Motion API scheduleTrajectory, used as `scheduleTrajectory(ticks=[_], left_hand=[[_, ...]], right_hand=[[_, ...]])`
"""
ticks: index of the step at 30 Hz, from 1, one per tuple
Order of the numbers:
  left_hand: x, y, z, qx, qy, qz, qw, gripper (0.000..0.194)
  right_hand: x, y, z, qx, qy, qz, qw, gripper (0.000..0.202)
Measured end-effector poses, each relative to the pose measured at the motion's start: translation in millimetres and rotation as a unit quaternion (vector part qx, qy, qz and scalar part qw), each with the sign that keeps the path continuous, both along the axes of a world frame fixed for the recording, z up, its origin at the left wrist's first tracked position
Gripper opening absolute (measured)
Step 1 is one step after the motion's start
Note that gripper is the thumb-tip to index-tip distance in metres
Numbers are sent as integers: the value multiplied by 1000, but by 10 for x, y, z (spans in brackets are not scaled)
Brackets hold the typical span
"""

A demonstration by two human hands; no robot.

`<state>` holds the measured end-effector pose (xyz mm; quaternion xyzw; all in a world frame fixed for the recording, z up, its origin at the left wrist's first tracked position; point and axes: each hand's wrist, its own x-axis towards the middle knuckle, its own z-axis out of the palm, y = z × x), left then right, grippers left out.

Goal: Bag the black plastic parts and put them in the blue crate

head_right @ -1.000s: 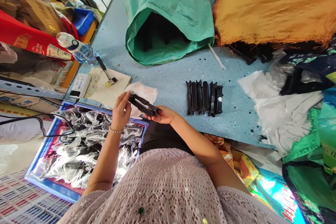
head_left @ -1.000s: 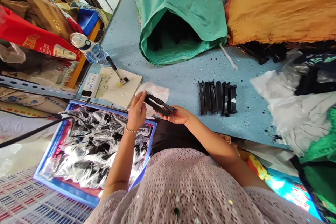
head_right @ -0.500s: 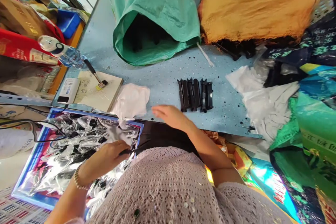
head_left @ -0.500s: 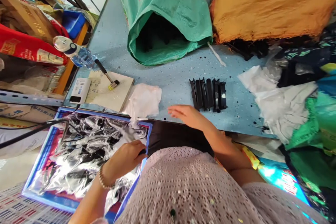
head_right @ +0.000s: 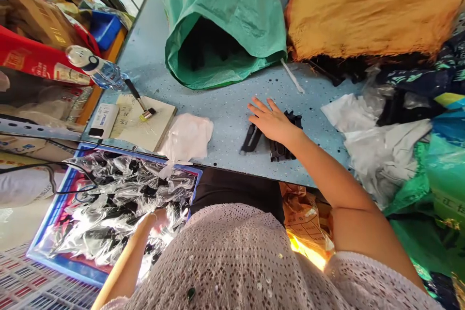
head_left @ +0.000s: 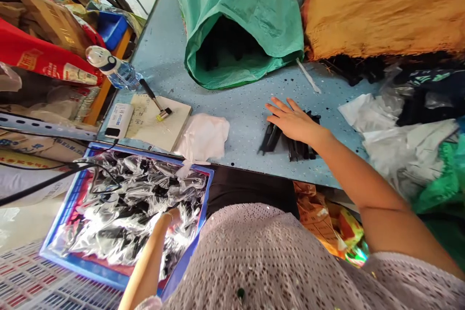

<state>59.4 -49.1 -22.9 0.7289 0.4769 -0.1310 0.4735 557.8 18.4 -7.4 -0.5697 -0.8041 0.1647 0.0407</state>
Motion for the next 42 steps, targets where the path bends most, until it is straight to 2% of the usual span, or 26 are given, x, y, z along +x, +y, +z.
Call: scheduleTrajectory(ticks=[2,4,5,6,7,8,10,12,14,17,18,19,20,21,24,26,28,30,33,35,37,39,42], left_hand=[[137,242,-27,-36,6,1,999,44],[443,524,-21,-3,-16,25,1000,46],[651,667,-16,48,-37,45,997,43],[879,803,-19,145,-68,77,984,40],[1108,929,-34,250,-97,100,958,35],[1317,1041,-63,318,-99,108,937,29],[1607,1224,-152,367,-77,109,921,17],[1682,1356,-246,352,-65,132,925,10],[1591,1448,-310,295,-82,189,933,9],[1373,1516,-335,177,-138,293,929,17],[1316,1521,-329,157,-161,313,923,17],[1269,1520,-317,156,-184,318,917,15],[1230,1514,-302,170,-202,304,915,11],[1194,1508,-284,199,-209,272,918,7],[1082,1511,-222,311,-155,127,929,31],[1007,1544,-184,359,-105,65,925,43],[958,1575,-145,375,-102,54,920,51],[955,1555,-93,377,-138,64,914,58],[1045,1360,23,379,-197,41,903,59],[1140,1148,107,380,-240,-10,893,59],[1221,952,172,373,-287,-47,881,61],[1264,837,201,359,-321,-43,875,63],[1284,813,180,367,-345,-14,864,65]], right_hand=[[-57,-34,63,-44,33,-24,998,33],[-184,-102,87,-105,80,-112,985,52],[-270,-139,73,-127,115,-161,972,61],[-365,-174,41,-137,160,-199,957,66],[-463,-206,-6,-138,213,-220,942,66],[-559,-232,-64,-137,272,-229,925,61],[-735,-267,-183,-149,389,-243,876,49],[-892,-267,-266,-198,505,-273,794,38],[-1057,-213,-291,-264,622,-295,676,29],[-1360,-19,-264,-335,763,-258,489,20],[-1467,64,-259,-358,786,-237,444,18],[-1568,145,-263,-381,796,-222,414,18],[-1655,216,-275,-401,794,-219,402,17],[-1721,269,-295,-412,782,-232,406,16],[-1750,273,-363,-368,742,-319,461,7],[-1649,151,-379,-351,734,-305,494,12],[-1526,-9,-368,-393,725,-232,515,25],[-1455,-139,-355,-445,695,-183,535,34],[-1495,-207,-366,-461,671,-198,547,29],[-1567,-196,-381,-439,696,-221,523,31],[-1626,-197,-385,-419,736,-236,476,45],[-1663,-239,-374,-423,766,-252,413,50],[-1697,-355,-344,-456,787,-292,297,27]])
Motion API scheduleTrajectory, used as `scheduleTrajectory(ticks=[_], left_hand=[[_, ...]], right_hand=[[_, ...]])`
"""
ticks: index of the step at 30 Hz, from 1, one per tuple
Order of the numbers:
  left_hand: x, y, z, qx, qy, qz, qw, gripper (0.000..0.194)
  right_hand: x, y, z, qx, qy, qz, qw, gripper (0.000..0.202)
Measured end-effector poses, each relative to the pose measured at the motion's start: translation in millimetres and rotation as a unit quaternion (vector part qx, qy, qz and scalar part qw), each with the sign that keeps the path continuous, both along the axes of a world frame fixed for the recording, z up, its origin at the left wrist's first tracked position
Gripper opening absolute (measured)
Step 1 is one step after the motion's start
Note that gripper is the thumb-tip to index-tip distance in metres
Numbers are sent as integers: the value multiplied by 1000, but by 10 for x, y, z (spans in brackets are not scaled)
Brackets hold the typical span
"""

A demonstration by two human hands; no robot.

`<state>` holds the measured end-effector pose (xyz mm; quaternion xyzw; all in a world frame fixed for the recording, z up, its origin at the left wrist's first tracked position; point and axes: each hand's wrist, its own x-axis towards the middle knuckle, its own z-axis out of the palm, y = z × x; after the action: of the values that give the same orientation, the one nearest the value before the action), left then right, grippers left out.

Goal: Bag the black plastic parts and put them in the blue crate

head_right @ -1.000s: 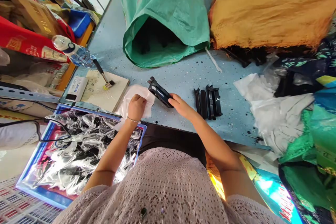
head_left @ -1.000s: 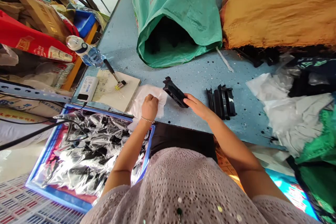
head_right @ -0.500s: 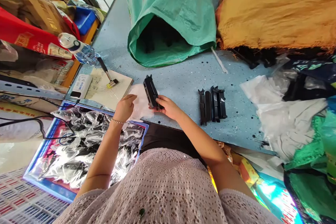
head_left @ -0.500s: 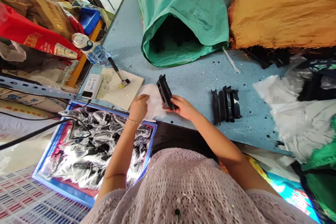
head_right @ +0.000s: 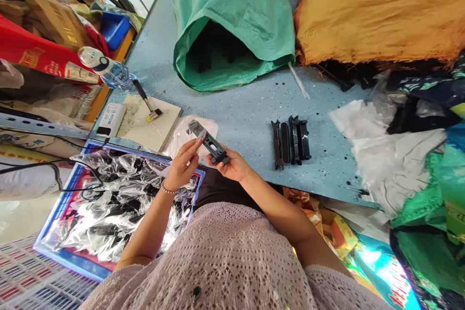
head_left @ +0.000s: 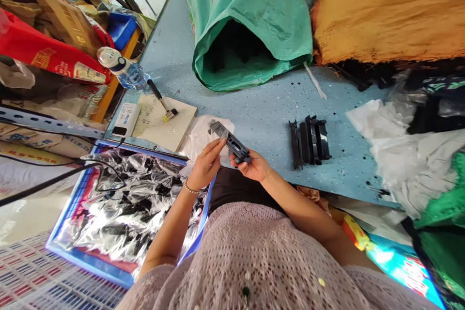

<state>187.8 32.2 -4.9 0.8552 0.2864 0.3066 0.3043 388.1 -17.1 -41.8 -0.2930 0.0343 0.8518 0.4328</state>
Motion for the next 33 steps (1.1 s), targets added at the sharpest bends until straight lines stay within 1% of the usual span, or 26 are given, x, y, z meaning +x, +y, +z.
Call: scheduleTrajectory(ticks=[1,2,3,6,7,8,10,11,13,15,17,19,20,21,23,25,26,27,28,29,31,32,33], left_hand=[[9,6,-15,9,-5,6,1000,66],[22,8,-30,22,-5,4,1000,67],[38,1,-41,36,-2,-6,999,68],[74,-54,-56,60,8,-64,996,70],[72,-69,-59,57,4,-70,996,70],[61,-75,-66,51,-6,-58,997,70],[25,-62,-96,40,-24,3,999,70],[9,-52,-117,42,-28,35,998,70],[1,-55,-155,68,-27,70,995,71],[32,-116,-164,114,-26,56,992,73],[86,-221,-133,163,-30,11,986,75],[137,-319,-80,189,-32,-27,981,76],[157,-349,-55,188,-27,-38,981,76],[174,-362,-32,180,-14,-44,982,75],[200,-346,15,156,34,-50,986,71],[207,-308,108,142,83,-54,985,65],[192,-296,188,141,95,-52,984,59],[157,-295,296,141,99,-46,984,51],[95,-306,425,134,99,-41,985,42],[1,-329,566,116,100,-41,987,36],[-285,-399,808,38,132,-55,989,28],[-466,-442,872,-24,167,-72,983,26],[-660,-488,881,-98,216,-85,968,24]], right_hand=[[-9,-36,13,-19,13,-3,1000,24],[-16,-66,29,-21,8,-6,1000,25],[-20,-88,50,-9,-16,-12,1000,31],[-8,-130,135,59,-124,-44,990,64],[2,-143,165,64,-136,-52,987,63],[12,-157,192,53,-126,-51,989,53],[28,-191,230,2,-60,-40,997,22],[32,-206,238,-27,-22,-37,999,19],[38,-218,239,-61,26,-34,997,26],[51,-195,229,-54,28,-25,998,27],[73,-143,224,-25,-10,-13,1000,20],[87,-94,231,28,-98,-24,995,14],[85,-82,241,53,-145,-38,987,14],[75,-84,256,78,-194,-56,976,20],[35,-133,297,118,-304,-87,941,36],[-10,-231,353,162,-402,-79,898,44],[-27,-288,385,200,-436,-60,876,47],[-36,-344,417,245,-442,-32,862,50],[-38,-395,449,290,-415,1,863,53],[-31,-438,478,330,-363,41,870,55],[19,-493,523,376,-246,132,883,56],[68,-505,537,380,-215,173,883,54],[138,-508,545,378,-219,200,877,51]])
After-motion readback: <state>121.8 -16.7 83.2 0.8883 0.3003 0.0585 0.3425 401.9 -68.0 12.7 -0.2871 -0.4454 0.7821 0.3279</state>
